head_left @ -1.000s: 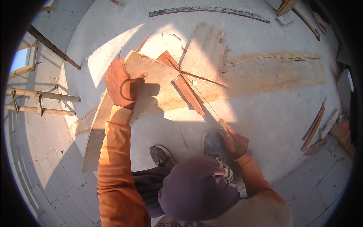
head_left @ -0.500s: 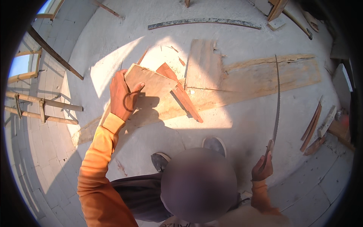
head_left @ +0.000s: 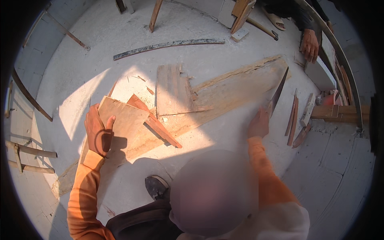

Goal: The person picks up a piece of plywood, moves it across a construction site, places it on the floor, marks it with a pencil and square, and cuts through the wood using a handsaw.

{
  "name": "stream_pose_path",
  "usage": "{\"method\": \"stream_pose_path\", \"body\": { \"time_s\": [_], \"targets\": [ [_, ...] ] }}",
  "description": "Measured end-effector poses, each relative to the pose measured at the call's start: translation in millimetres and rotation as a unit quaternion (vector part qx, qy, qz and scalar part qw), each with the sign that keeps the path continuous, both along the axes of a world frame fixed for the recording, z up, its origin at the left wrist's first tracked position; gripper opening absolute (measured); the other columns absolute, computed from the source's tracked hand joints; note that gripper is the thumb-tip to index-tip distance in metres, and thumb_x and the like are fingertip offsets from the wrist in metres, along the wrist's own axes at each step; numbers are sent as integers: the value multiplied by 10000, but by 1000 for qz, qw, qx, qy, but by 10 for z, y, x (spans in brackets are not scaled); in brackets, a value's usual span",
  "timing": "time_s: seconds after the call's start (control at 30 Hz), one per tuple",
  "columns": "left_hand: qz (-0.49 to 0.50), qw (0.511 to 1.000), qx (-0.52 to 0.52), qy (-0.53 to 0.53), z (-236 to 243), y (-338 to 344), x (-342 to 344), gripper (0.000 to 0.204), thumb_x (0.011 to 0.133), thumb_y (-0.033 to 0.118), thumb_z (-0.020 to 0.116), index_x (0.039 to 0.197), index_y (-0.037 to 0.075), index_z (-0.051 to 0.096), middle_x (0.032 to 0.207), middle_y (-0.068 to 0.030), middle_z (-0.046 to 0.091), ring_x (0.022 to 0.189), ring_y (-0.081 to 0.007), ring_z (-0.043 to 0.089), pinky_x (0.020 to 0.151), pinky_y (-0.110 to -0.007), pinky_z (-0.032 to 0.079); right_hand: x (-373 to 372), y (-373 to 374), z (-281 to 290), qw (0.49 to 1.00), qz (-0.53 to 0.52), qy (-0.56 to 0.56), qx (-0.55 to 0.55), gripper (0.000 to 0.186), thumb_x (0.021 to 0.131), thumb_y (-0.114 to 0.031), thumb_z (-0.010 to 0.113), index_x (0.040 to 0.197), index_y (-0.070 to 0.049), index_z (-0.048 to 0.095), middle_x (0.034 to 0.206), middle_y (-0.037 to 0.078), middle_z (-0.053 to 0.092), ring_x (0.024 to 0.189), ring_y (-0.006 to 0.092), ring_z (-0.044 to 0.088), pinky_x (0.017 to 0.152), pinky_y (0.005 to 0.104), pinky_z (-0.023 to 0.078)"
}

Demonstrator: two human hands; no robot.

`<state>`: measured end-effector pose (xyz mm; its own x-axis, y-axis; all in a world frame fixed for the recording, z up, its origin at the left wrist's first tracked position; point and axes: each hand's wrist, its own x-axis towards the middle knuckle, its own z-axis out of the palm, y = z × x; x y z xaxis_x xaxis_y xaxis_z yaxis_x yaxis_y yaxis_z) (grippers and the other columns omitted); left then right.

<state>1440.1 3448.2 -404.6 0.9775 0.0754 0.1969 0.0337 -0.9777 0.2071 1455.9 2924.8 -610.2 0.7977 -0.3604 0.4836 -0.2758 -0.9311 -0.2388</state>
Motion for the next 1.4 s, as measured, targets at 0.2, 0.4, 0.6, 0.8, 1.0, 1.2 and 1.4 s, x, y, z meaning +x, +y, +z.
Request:
{"method": "stream_pose_path", "body": {
  "time_s": [0.2, 0.4, 0.6, 0.8, 1.0, 1.2, 1.4],
  "targets": [
    [0, 1000, -9, -2, -62, -10, 96, 564, 855, 146, 778, 1322, -1, 498, 1183, -231, 598, 1135, -428, 551, 1002, -483, 418, 1314, 118, 104, 977, -156, -48, 136, 314, 1061, -304, 563, 1323, -131, 549, 1227, 117, 664, 1054, 331, 693, 850, 443, 557],
    [-9, 1000, 19, -12, -99, 50, 94, 546, 872, 167, 759, 1327, 16, 497, 1200, -185, 582, 1131, -363, 542, 975, -456, 397, 2404, -265, -29, 959, -243, 14, 147, 407, 953, -231, 633, 1321, -177, 467, 1324, 139, 614, 1225, 359, 623, 959, 540, 493],
    [20, 1000, 1, 12, 24, -34, 38, 507, 903, 146, 726, 1334, -5, 504, 1224, -193, 580, 1151, -371, 541, 985, -456, 399, 3237, -874, -188, 921, -243, 151, 262, 738, 928, -238, 633, 1531, -56, 248, 1519, 279, 439, 1395, 416, 477, 1129, 558, 379],
    [24, 999, 28, -19, 19, -62, -84, 459, 921, 136, 705, 1316, -8, 519, 1180, -167, 573, 1065, -338, 543, 922, -435, 402, 3130, -450, -68, 954, -153, 205, 158, 792, 909, -318, 679, 1538, -28, 294, 1529, 312, 412, 1469, 434, 357, 1161, 568, 324],
    [7, 998, 41, -40, 19, -193, -127, 426, 935, 145, 688, 1300, -5, 528, 1160, -163, 566, 1035, -330, 540, 898, -427, 403, 1991, 1446, 1195, 936, 303, -133, 121, 412, 994, -255, 673, 1347, -53, 604, 1345, 178, 615, 1253, 376, 567, 1089, 479, 418],
    [1, 996, 84, -36, 5, -304, -199, 446, 931, 190, 698, 1295, -8, 532, 1102, -147, 554, 992, -309, 539, 875, -419, 405, 1351, 3008, 2051, 695, 712, -5, 100, 269, 947, -178, 707, 1213, -188, 744, 1217, 31, 718, 1131, 250, 635, 1150, 464, 347],
    [25, 994, 56, -87, -46, -438, -235, 432, 913, 188, 722, 1258, -3, 547, 1280, -155, 559, 1167, -324, 540, 992, -444, 409, 1753, 3525, 2354, 572, 792, 190, -95, 138, 946, -245, 683, 1000, -253, 810, 995, -49, 777, 1030, 199, 646, 1150, 534, 293]
  ]
}}
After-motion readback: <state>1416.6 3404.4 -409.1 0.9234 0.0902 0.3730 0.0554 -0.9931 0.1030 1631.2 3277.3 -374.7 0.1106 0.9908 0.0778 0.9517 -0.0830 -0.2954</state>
